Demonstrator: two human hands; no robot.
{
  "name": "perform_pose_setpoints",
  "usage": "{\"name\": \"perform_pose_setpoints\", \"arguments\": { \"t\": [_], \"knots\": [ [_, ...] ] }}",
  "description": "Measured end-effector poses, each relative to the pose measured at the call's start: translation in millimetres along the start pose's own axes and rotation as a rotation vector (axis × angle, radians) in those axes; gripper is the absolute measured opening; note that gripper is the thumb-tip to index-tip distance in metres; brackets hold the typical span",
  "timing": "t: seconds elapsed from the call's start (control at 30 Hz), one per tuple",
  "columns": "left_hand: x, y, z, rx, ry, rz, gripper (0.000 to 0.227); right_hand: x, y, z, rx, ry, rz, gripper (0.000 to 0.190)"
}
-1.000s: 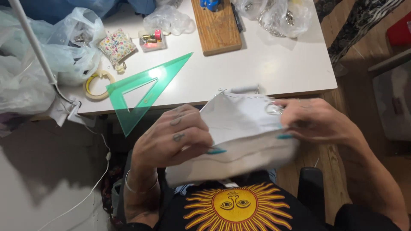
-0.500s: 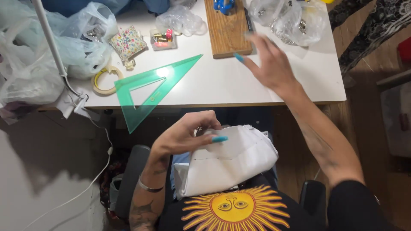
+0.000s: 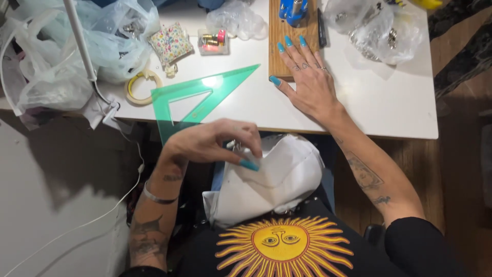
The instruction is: Measuring, marking, and attaching hardware to a white leather bag using a ruler, marker, and hand press
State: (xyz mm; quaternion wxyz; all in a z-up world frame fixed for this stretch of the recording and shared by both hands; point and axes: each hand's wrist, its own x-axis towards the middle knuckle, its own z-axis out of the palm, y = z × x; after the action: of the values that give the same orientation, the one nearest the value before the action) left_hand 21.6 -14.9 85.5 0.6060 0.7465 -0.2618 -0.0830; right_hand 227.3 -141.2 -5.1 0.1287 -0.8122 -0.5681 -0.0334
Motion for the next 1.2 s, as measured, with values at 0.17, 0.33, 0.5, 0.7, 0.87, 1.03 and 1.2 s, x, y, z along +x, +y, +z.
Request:
{"name": "perform_pose_setpoints", "arguments": {
  "t": [0.17,0.33,0.5,0.7,0.87,1.03,1.2],
  "knots": [
    [-0.4,-8.8,7.2,0.046,0.018,-0.011,0.014,-28.9,-21.7,-14.4,0.001,-0.098,0.046,0.064],
    [-3.6,-7.8,13.3,0.029,0.134,0.037,0.015,-68.4,-36.2,1.7,-0.017,0.042,-0.026,0.055],
    [3.4,0.7,3.2,0.073,0.059,0.037,0.016,-82.7,-56.6,-25.5,0.063,-0.102,0.014,0.061],
    [22.3,29.5,17.0,0.129,0.000,0.100,0.017,-122.5,-56.0,-51.7,0.960,-0.196,-0.181,0.042],
    [14.9,28.4,36.6,0.086,0.058,-0.010,0.023,-160.2,-44.4,-67.9,1.035,-0.101,-0.189,0.015],
    [6.4,9.2,47.4,0.056,0.026,-0.163,0.042,-170.6,-50.3,-110.2,0.996,0.006,-0.117,0.012],
    [3.2,3.3,56.2,-0.147,-0.032,0.055,0.043,-172.1,-50.8,-135.7,0.675,-0.085,0.058,0.019]
  ]
}}
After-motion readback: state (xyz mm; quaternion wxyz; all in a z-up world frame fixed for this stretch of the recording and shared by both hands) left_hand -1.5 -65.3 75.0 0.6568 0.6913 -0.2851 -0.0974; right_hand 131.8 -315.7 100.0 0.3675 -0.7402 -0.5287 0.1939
